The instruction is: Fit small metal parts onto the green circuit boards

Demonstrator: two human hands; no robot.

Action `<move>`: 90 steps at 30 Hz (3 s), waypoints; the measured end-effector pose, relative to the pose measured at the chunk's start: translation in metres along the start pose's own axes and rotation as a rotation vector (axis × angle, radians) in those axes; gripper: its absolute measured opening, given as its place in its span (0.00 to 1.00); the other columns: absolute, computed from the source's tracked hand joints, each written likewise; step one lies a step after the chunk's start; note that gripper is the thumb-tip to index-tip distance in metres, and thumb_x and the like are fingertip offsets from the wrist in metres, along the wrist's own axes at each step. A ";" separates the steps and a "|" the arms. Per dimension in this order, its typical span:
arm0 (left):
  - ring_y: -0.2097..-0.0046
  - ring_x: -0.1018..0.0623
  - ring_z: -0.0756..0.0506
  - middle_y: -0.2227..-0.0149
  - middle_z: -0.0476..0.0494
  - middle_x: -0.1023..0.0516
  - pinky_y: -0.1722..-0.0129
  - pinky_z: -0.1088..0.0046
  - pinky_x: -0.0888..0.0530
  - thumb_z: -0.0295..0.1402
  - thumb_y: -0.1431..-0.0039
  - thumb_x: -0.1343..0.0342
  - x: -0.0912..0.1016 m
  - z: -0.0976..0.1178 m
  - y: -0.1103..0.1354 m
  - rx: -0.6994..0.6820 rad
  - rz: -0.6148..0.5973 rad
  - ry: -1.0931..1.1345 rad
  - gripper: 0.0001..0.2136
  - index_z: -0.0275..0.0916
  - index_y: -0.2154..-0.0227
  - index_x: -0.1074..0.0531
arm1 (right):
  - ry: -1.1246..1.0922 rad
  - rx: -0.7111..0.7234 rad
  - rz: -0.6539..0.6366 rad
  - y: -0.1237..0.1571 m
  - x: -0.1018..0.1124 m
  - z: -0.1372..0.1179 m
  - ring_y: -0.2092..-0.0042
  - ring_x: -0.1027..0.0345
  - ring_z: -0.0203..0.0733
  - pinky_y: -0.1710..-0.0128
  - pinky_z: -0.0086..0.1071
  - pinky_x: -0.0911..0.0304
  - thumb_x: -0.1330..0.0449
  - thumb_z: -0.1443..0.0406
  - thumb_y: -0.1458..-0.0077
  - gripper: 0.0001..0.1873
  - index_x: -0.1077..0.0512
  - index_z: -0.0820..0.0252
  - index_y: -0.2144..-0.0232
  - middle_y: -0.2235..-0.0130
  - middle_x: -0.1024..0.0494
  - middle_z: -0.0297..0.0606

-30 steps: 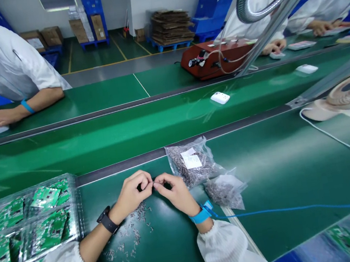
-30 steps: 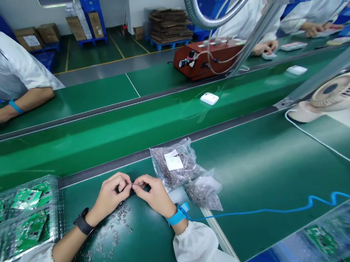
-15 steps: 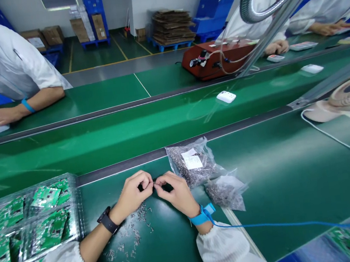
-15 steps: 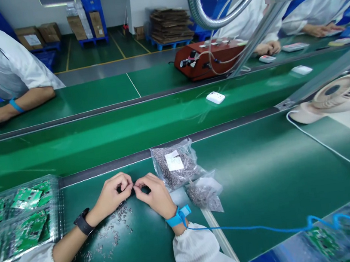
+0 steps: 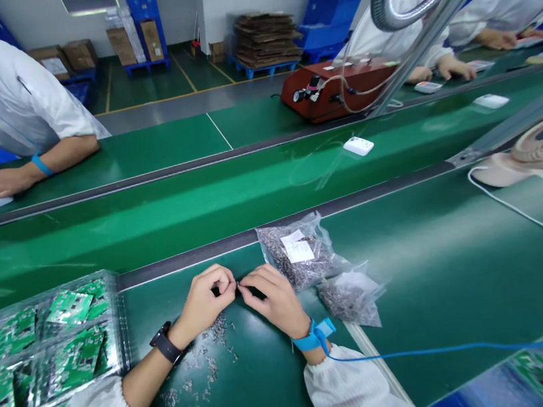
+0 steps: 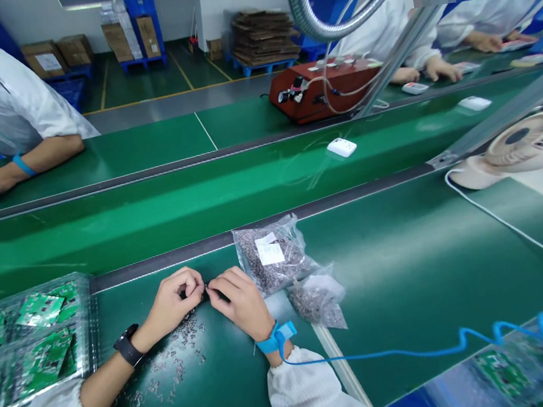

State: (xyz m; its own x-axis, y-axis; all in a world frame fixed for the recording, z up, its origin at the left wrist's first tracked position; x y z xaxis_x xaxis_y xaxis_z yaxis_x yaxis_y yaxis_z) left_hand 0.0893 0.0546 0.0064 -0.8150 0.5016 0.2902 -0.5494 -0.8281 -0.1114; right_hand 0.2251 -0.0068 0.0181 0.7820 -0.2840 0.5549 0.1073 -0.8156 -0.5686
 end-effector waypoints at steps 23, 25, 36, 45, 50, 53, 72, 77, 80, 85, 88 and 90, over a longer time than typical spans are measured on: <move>0.71 0.25 0.49 0.78 0.54 0.31 0.67 0.73 0.30 0.32 0.46 0.39 -0.004 -0.026 0.001 0.330 0.035 0.353 0.15 0.41 0.79 0.43 | 0.290 0.164 -0.047 0.008 -0.022 -0.008 0.64 0.33 0.44 0.61 0.39 0.33 0.43 0.72 0.31 0.12 0.27 0.56 0.68 0.67 0.22 0.38; 0.71 0.25 0.50 0.77 0.54 0.31 0.67 0.73 0.30 0.31 0.47 0.40 -0.004 -0.026 0.001 0.304 0.044 0.344 0.16 0.41 0.79 0.43 | 0.252 0.147 -0.030 0.007 -0.020 -0.006 0.63 0.32 0.44 0.61 0.39 0.32 0.43 0.72 0.32 0.11 0.27 0.56 0.67 0.67 0.22 0.38; 0.69 0.26 0.50 0.72 0.50 0.26 0.66 0.73 0.30 0.32 0.44 0.39 -0.002 -0.019 0.002 0.203 0.032 0.290 0.18 0.41 0.78 0.46 | -0.304 -0.300 -0.023 0.002 -0.010 0.017 0.64 0.31 0.43 0.64 0.35 0.36 0.38 0.69 0.41 0.06 0.26 0.54 0.70 0.69 0.23 0.34; 0.67 0.25 0.49 0.71 0.48 0.27 0.65 0.73 0.32 0.29 0.40 0.41 0.005 0.005 0.003 -0.001 0.064 0.022 0.18 0.40 0.79 0.45 | -0.861 -0.726 -0.044 0.018 -0.037 0.038 0.71 0.40 0.37 0.71 0.32 0.44 0.31 0.56 0.45 0.13 0.27 0.56 0.72 0.73 0.29 0.31; 0.64 0.23 0.48 0.68 0.46 0.25 0.64 0.73 0.30 0.27 0.36 0.44 0.001 0.021 0.008 -0.180 0.039 -0.125 0.18 0.40 0.79 0.44 | -1.236 -0.917 -0.037 0.027 -0.055 0.038 0.73 0.49 0.34 0.75 0.29 0.55 0.30 0.57 0.50 0.14 0.29 0.57 0.74 0.76 0.37 0.28; 0.64 0.23 0.48 0.66 0.45 0.24 0.63 0.73 0.29 0.27 0.35 0.45 -0.001 0.024 0.010 -0.236 0.040 -0.175 0.17 0.40 0.78 0.42 | -1.333 -0.958 -0.051 0.028 -0.060 0.036 0.73 0.49 0.34 0.76 0.28 0.55 0.30 0.58 0.51 0.15 0.33 0.57 0.75 0.75 0.39 0.28; 0.62 0.26 0.48 0.63 0.45 0.25 0.59 0.73 0.30 0.25 0.35 0.47 -0.005 0.024 0.011 -0.279 -0.019 -0.263 0.11 0.41 0.72 0.39 | -1.419 -1.040 -0.109 0.030 -0.065 0.033 0.72 0.49 0.35 0.77 0.27 0.54 0.33 0.59 0.52 0.13 0.35 0.56 0.73 0.73 0.40 0.29; 0.62 0.27 0.47 0.63 0.45 0.26 0.60 0.72 0.31 0.25 0.36 0.48 -0.006 0.022 0.011 -0.254 -0.039 -0.269 0.11 0.41 0.73 0.40 | -1.393 -1.029 -0.112 0.029 -0.064 0.032 0.72 0.48 0.35 0.77 0.28 0.54 0.33 0.59 0.52 0.14 0.35 0.56 0.74 0.73 0.39 0.29; 0.63 0.28 0.48 0.65 0.46 0.27 0.60 0.72 0.31 0.25 0.37 0.48 -0.004 0.019 0.008 -0.189 0.018 -0.198 0.11 0.42 0.73 0.42 | -1.287 -0.966 -0.082 0.025 -0.056 0.033 0.73 0.48 0.35 0.76 0.29 0.52 0.31 0.58 0.50 0.14 0.33 0.56 0.74 0.75 0.39 0.28; 0.65 0.29 0.49 0.66 0.48 0.27 0.63 0.74 0.32 0.25 0.39 0.46 -0.004 0.015 0.006 -0.117 0.047 -0.091 0.13 0.42 0.73 0.45 | -1.160 -0.898 -0.057 0.021 -0.047 0.034 0.73 0.48 0.35 0.74 0.30 0.51 0.32 0.58 0.49 0.13 0.30 0.57 0.73 0.75 0.38 0.29; 0.64 0.28 0.49 0.66 0.48 0.27 0.61 0.73 0.32 0.25 0.38 0.46 -0.005 0.017 0.007 -0.145 0.023 -0.104 0.13 0.42 0.73 0.45 | -1.204 -0.912 -0.103 0.023 -0.051 0.033 0.73 0.46 0.36 0.75 0.30 0.51 0.34 0.58 0.47 0.13 0.33 0.56 0.73 0.75 0.38 0.29; 0.64 0.28 0.49 0.66 0.48 0.27 0.61 0.73 0.32 0.24 0.39 0.46 -0.004 0.017 0.007 -0.156 0.024 -0.119 0.13 0.42 0.73 0.45 | -1.199 -0.892 -0.087 0.023 -0.050 0.033 0.73 0.43 0.36 0.75 0.29 0.48 0.35 0.58 0.46 0.11 0.32 0.56 0.71 0.75 0.36 0.29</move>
State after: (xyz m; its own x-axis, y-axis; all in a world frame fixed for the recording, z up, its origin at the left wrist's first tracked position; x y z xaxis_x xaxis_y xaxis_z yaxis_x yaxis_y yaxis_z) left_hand 0.0923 0.0425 0.0208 -0.8056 0.4413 0.3952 -0.5596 -0.7860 -0.2630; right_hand 0.2087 0.0050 -0.0426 0.8662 -0.0088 -0.4996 0.1239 -0.9648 0.2319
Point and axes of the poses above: each hand's wrist, its own y-axis away from the middle knuckle, its own x-axis out of the back of the hand, z = x × y, the point moved 7 cm from there along -y, towards the middle knuckle
